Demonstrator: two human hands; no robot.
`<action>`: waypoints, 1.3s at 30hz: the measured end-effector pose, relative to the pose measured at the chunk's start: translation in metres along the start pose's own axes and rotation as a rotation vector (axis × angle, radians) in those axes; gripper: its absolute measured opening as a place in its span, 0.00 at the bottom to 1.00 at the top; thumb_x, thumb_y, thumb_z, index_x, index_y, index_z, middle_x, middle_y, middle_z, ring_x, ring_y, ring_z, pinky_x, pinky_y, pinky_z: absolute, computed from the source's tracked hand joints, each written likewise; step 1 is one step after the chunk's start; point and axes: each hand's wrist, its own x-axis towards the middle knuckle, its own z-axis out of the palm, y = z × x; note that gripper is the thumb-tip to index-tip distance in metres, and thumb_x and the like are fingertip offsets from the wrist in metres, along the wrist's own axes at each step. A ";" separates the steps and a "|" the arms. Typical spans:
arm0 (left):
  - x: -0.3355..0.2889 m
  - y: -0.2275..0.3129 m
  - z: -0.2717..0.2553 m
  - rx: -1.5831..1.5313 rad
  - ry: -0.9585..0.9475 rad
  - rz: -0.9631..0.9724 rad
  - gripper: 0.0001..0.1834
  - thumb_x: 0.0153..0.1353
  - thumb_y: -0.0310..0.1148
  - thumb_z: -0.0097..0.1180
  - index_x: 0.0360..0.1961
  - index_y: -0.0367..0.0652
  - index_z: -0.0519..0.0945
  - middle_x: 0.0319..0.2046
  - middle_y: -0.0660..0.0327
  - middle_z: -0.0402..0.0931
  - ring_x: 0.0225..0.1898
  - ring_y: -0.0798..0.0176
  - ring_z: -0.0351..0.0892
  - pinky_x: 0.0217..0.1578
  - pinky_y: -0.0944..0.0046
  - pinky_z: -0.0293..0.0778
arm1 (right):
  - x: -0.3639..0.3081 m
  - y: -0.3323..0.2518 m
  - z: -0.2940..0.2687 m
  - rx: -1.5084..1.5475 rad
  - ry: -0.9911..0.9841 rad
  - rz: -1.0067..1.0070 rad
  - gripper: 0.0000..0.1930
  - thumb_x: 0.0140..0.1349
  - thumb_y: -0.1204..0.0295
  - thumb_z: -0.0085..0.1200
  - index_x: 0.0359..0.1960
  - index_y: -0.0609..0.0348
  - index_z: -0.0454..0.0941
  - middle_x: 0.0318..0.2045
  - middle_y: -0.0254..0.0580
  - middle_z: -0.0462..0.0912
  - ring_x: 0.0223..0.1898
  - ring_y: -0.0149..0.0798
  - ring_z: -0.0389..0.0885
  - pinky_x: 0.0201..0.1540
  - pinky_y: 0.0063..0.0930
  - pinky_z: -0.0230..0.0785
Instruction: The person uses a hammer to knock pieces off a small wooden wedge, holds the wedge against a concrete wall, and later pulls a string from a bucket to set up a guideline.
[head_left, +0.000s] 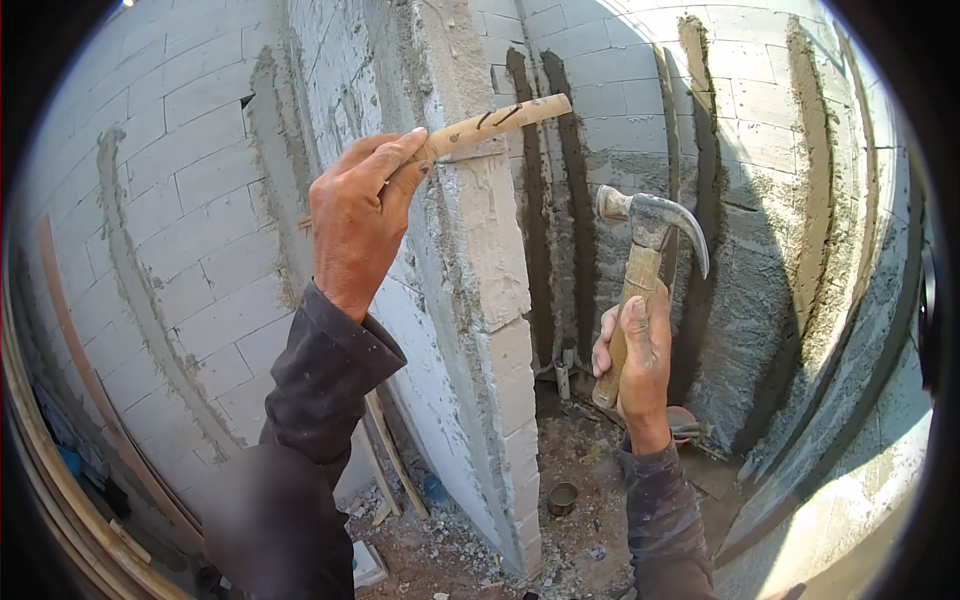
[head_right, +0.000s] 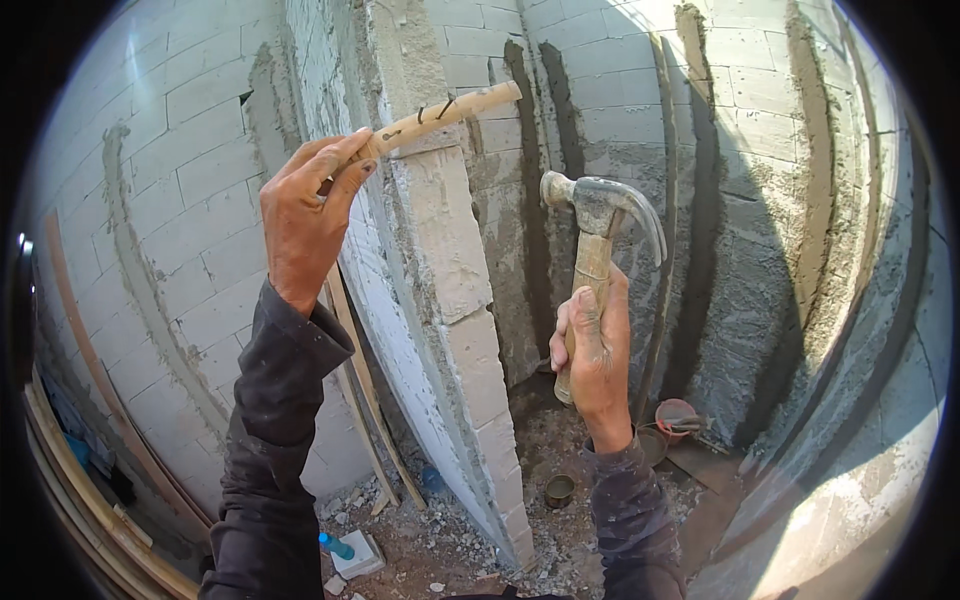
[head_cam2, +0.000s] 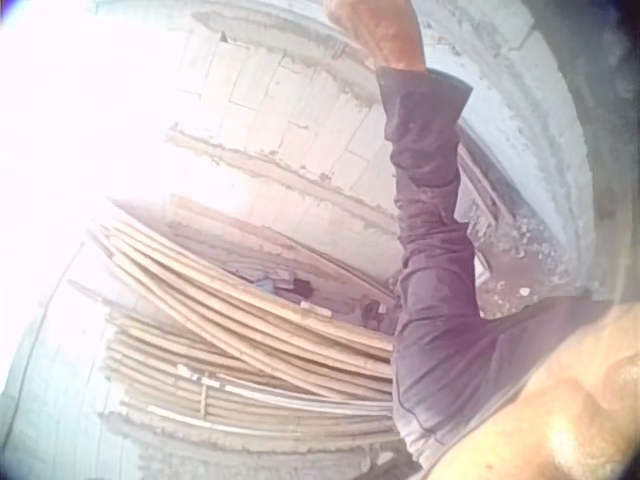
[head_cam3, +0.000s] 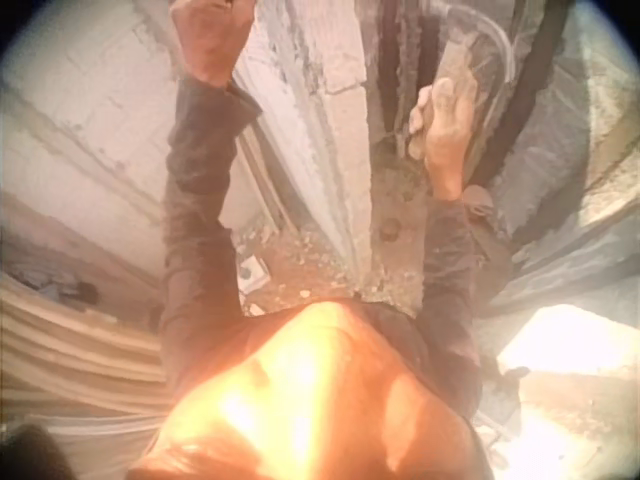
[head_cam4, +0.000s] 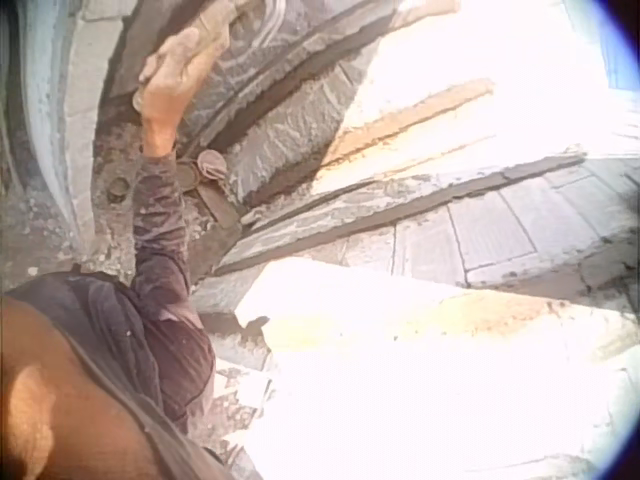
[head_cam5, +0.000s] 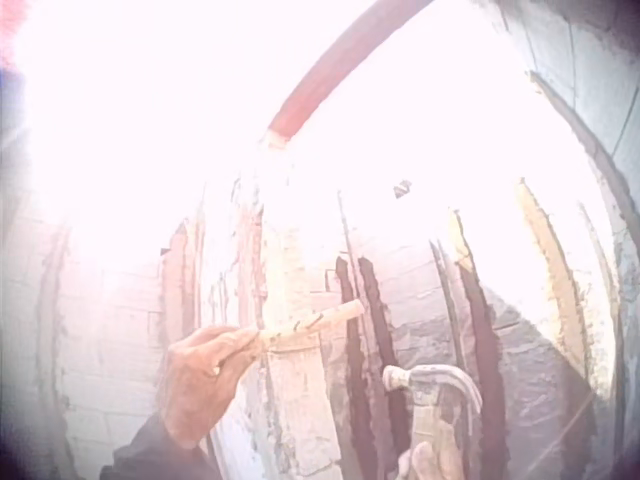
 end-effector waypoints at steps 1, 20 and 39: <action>0.011 -0.005 0.001 0.006 0.016 0.005 0.15 0.63 0.28 0.68 0.51 0.42 0.88 0.43 0.57 0.88 0.35 0.66 0.85 0.38 0.68 0.80 | 0.002 -0.003 0.002 0.000 -0.011 -0.014 0.21 0.81 0.59 0.40 0.70 0.53 0.60 0.28 0.29 0.68 0.19 0.21 0.65 0.19 0.18 0.61; 0.097 -0.036 0.005 0.316 -0.163 0.273 0.13 0.70 0.29 0.59 0.53 0.41 0.87 0.38 0.56 0.83 0.35 0.56 0.84 0.39 0.58 0.79 | 0.047 -0.036 0.038 -0.218 -0.113 -0.131 0.31 0.79 0.61 0.45 0.78 0.52 0.51 0.30 0.29 0.69 0.20 0.20 0.68 0.18 0.17 0.63; 0.102 -0.028 0.003 0.451 -0.172 0.360 0.14 0.68 0.28 0.61 0.53 0.43 0.87 0.39 0.58 0.83 0.35 0.56 0.84 0.39 0.59 0.79 | 0.067 -0.044 0.033 -0.288 -0.047 -0.271 0.31 0.78 0.61 0.49 0.79 0.45 0.55 0.28 0.27 0.72 0.20 0.19 0.69 0.19 0.16 0.66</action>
